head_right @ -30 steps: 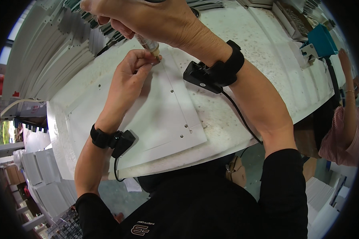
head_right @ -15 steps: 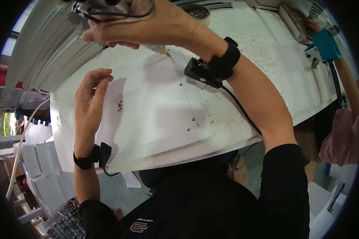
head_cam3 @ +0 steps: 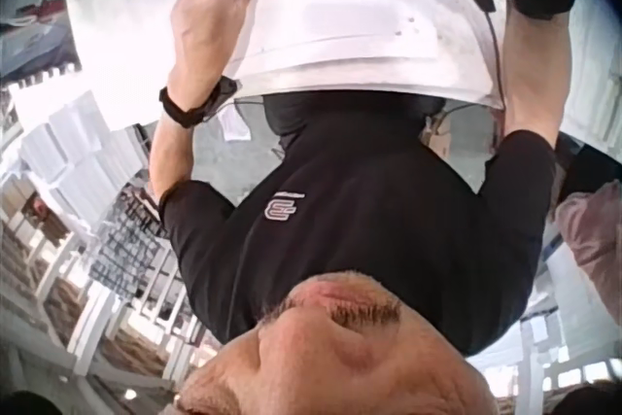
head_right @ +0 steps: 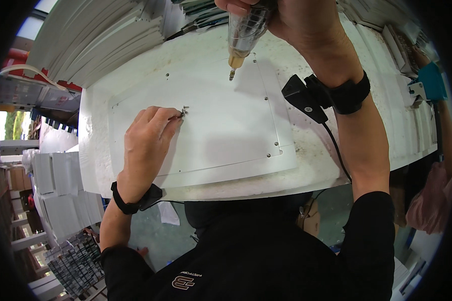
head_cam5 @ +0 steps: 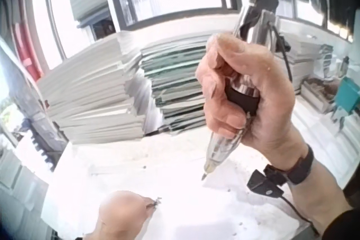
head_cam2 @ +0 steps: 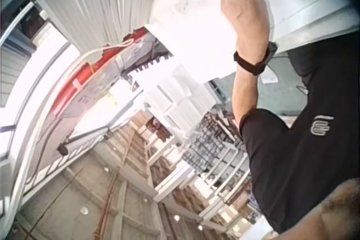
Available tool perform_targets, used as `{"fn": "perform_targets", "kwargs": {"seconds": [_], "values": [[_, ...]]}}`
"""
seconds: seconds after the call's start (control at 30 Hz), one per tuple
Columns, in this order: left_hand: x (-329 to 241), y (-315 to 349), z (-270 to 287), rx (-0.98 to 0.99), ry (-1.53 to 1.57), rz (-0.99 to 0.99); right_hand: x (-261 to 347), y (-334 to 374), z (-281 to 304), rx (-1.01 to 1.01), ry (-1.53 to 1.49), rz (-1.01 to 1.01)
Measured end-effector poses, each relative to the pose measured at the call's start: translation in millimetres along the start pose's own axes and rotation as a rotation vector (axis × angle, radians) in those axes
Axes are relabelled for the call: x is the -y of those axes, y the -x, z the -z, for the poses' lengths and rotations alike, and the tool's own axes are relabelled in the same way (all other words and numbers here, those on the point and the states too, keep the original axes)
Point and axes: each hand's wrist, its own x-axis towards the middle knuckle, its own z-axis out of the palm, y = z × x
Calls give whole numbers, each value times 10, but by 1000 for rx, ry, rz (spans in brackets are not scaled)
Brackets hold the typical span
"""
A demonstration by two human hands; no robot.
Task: The person uses a pneumatic screwdriver to fasten screws into pre-drilled holes on a white rectangular frame. After securing the frame, the person lifts it and places it onto a stack of similar frames. The person then picks up a dark rectangular panel from a nearby pile and places it on the workbench.
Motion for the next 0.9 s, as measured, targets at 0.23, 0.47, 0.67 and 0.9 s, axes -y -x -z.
{"fn": "perform_targets", "kwargs": {"seconds": [0.23,0.47,0.67,0.9], "values": [[9,-123,55,185,-293,-215,46,23,27,84,-43,21],[90,-152,-3,197,-301,-141,148,49,-206,-36,-116,-47],[150,-152,-40,85,-158,-65,47,130,-124,-29,-207,-108],[211,-175,-23,42,-6,-114,223,181,-545,-78,-135,-144]]}}
